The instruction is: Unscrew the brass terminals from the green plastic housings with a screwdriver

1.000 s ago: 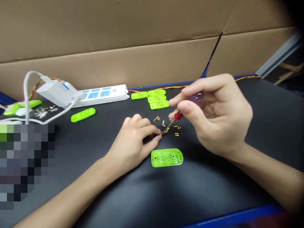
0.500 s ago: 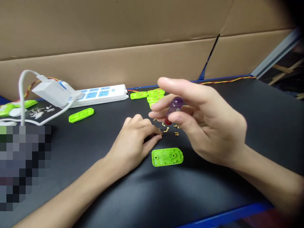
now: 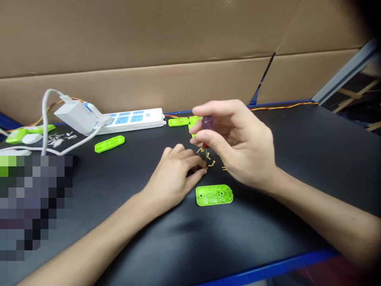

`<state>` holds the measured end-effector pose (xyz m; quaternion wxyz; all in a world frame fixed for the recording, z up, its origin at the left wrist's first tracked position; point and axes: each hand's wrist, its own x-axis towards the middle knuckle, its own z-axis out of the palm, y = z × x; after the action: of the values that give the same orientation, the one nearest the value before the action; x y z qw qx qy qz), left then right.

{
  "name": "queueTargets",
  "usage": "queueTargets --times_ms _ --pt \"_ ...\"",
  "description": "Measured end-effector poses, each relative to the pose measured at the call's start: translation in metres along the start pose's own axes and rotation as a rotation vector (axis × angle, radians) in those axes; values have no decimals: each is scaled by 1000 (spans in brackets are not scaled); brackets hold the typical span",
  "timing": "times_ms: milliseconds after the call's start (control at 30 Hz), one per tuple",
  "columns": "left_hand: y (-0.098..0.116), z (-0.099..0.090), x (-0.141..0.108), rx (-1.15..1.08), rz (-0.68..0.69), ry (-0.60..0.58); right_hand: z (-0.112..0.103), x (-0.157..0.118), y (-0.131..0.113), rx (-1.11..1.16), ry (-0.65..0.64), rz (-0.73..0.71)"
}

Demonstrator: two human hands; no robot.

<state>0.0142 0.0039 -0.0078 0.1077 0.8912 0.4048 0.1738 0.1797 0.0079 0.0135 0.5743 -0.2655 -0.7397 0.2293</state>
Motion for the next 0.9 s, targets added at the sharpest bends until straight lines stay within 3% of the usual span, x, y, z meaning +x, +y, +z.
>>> queueTargets --times_ms 300,633,900 --pt "2 2 0 5 -9 4 -4 -9 -5 -154 114 55" --pt "2 2 0 21 16 33 0 -15 -10 16 120 -36" --pt "3 1 -1 29 8 13 0 -15 -12 -55 163 -24"
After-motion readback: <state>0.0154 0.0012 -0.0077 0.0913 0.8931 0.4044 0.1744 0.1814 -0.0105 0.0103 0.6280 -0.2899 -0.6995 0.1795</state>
